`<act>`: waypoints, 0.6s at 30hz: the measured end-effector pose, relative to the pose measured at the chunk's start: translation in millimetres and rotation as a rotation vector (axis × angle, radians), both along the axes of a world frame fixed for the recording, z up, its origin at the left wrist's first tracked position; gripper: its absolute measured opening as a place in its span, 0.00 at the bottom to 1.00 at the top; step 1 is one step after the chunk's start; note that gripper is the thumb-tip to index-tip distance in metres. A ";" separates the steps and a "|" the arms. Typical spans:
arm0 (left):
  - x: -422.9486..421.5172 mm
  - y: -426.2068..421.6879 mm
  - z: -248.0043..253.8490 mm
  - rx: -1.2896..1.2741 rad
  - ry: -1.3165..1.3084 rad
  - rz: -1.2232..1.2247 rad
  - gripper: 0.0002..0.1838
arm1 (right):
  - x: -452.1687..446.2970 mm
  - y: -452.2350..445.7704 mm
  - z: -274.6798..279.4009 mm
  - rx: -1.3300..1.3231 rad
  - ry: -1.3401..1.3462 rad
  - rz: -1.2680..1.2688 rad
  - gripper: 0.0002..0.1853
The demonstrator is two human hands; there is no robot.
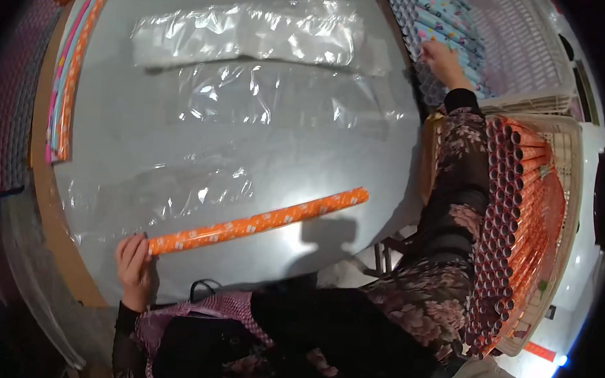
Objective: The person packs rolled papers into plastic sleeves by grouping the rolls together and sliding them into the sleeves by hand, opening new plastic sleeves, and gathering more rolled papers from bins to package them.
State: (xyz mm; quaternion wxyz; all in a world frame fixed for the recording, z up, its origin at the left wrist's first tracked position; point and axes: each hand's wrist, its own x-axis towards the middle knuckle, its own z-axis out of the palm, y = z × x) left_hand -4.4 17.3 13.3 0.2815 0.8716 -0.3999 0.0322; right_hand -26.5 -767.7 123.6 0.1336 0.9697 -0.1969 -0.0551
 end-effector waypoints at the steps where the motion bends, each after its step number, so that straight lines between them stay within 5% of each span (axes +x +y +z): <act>1: 2.4 3.4 -2.2 0.000 0.000 -0.019 0.15 | 0.4 12.8 5.6 -0.012 -0.075 0.091 0.12; 4: 5.8 4.8 2.4 0.038 0.044 -0.020 0.17 | 4.7 16.7 -10.9 0.363 -0.273 0.264 0.15; 8: -0.9 4.9 2.4 -0.039 -0.002 0.012 0.17 | 5.4 137.6 14.4 0.004 -0.375 0.705 0.22; 13: -9.0 3.3 1.2 -0.143 -0.009 0.013 0.19 | -15.1 314.1 57.7 0.198 -0.328 0.885 0.23; 18: -25.7 -1.0 -7.9 -0.239 0.055 -0.017 0.19 | -44.7 471.5 38.7 0.493 -0.218 1.008 0.26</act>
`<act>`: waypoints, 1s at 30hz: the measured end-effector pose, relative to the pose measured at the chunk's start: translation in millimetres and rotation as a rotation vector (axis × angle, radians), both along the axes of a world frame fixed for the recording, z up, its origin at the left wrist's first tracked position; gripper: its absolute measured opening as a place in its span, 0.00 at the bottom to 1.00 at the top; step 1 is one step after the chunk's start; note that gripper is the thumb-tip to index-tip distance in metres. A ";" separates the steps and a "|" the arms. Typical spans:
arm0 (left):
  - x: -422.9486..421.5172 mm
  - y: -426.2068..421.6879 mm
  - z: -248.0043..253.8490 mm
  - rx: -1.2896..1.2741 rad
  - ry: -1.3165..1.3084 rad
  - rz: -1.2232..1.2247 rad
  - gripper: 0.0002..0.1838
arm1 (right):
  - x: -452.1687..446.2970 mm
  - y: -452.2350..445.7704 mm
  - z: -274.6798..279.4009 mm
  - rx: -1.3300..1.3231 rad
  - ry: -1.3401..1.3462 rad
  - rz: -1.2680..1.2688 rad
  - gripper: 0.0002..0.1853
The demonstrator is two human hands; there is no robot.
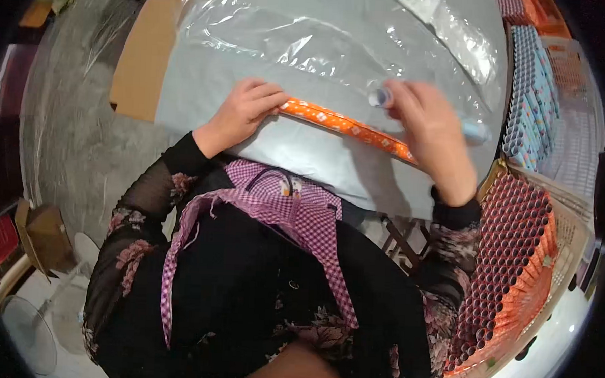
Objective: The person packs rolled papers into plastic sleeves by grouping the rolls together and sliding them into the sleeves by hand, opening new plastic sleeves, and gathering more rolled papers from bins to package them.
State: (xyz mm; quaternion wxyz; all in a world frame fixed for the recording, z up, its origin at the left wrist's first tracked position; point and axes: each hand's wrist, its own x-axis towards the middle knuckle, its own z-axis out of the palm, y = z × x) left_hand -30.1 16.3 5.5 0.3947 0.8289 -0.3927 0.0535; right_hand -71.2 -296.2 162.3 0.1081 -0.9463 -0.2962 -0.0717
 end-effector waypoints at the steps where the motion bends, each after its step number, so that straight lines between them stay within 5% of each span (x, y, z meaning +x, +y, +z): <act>1: -1.2 1.4 -3.6 -0.013 -0.015 -0.024 0.20 | -0.8 18.4 -10.0 -0.013 0.057 0.006 0.23; 10: -7.3 3.7 -6.7 -0.154 -0.027 -0.012 0.17 | 16.5 111.3 -77.5 -0.041 0.042 -0.083 0.11; 23: -8.6 0.5 -21.7 -0.169 -0.016 0.004 0.14 | 23.4 25.6 -23.8 -0.290 -0.166 -0.214 0.13; 30: -9.4 7.1 -23.4 -0.217 0.028 -0.067 0.13 | 2.0 91.8 -15.1 -0.055 -0.128 -0.076 0.13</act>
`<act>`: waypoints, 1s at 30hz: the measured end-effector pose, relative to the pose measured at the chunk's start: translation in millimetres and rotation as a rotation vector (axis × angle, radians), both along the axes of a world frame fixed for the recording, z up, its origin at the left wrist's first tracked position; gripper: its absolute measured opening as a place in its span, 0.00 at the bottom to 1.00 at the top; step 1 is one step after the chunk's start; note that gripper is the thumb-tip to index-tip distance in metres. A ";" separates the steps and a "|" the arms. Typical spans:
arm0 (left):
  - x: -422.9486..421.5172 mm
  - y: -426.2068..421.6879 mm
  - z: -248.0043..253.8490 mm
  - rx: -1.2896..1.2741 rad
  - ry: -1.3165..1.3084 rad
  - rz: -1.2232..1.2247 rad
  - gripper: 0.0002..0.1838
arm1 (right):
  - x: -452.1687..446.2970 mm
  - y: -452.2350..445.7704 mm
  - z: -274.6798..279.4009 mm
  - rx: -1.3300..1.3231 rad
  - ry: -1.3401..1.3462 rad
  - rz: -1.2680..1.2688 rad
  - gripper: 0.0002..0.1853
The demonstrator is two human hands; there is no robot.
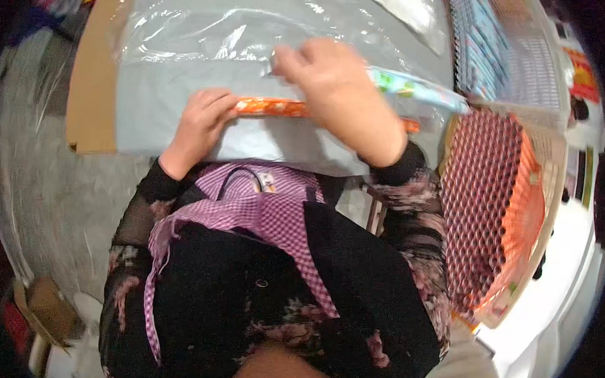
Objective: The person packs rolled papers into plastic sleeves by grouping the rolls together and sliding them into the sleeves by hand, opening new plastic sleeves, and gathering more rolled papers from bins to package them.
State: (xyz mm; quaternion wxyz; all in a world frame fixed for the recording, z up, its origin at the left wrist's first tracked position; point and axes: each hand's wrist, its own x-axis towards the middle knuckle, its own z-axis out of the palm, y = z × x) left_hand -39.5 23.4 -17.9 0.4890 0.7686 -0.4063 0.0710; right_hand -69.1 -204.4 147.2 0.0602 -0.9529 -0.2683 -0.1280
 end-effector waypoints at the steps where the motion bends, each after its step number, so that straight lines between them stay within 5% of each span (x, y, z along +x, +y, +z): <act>1: -1.2 3.8 3.4 0.051 0.031 0.002 0.12 | -7.0 12.8 -3.2 0.029 -0.009 -0.008 0.13; 12: -18.4 20.9 26.6 0.164 0.113 0.026 0.12 | 6.8 12.8 -56.1 0.279 0.118 0.079 0.10; 18: -16.5 11.7 18.4 0.173 0.040 0.108 0.11 | 92.7 -71.4 -115.0 -0.051 0.104 -0.082 0.08; 21: -14.8 6.8 19.1 0.100 0.005 0.076 0.11 | 94.1 -86.7 -88.5 0.038 -0.039 -0.057 0.10; 30: -17.7 7.1 16.4 0.092 -0.038 0.180 0.13 | 13.2 22.7 -61.9 0.108 0.151 0.007 0.12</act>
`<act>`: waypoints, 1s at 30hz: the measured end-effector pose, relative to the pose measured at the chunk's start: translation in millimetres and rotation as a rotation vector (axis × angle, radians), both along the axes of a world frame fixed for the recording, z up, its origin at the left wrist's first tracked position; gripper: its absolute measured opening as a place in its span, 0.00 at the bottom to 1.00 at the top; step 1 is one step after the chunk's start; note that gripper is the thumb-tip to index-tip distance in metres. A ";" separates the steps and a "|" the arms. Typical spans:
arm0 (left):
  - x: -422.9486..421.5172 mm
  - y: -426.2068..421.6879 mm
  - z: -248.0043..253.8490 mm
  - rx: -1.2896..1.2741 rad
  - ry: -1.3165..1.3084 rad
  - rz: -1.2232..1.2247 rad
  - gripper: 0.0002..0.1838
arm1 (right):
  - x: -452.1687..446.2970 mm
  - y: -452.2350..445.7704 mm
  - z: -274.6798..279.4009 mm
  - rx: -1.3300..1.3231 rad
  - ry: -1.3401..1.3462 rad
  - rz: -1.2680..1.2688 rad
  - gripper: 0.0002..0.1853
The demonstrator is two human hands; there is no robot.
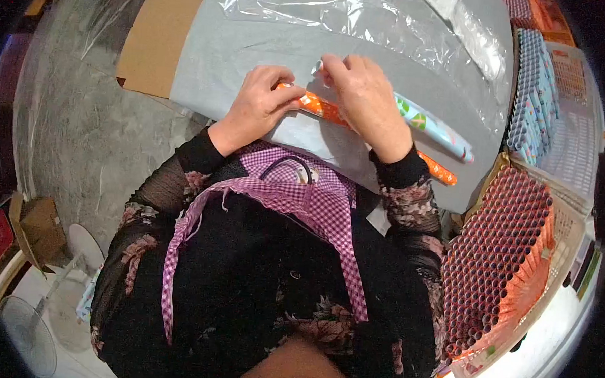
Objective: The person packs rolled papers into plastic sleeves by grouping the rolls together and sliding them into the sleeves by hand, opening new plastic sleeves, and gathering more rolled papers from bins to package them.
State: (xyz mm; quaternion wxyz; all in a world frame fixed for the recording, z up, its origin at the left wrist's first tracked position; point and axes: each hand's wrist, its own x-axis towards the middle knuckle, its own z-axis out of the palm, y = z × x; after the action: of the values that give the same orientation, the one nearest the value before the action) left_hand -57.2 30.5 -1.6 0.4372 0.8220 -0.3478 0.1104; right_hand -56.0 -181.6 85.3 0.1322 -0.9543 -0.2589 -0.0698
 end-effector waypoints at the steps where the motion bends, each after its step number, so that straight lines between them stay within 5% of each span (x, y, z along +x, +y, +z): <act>1: -0.4 1.1 -0.5 0.007 0.008 -0.001 0.13 | -1.2 5.2 -5.7 0.026 -0.015 -0.014 0.12; 14: -1.2 -2.3 0.3 -0.125 -0.021 0.020 0.12 | 4.8 39.1 -59.5 0.291 0.061 -0.111 0.09; 30: -6.2 -5.0 9.0 -0.031 -0.037 0.131 0.13 | -6.8 37.9 -60.6 0.579 0.108 -0.180 0.12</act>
State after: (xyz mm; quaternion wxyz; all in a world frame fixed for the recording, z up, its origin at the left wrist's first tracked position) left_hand -63.4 25.5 7.4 0.4354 0.8338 -0.2995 0.1595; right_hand -62.8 -143.7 24.7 0.4055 -0.8984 -0.1352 -0.1012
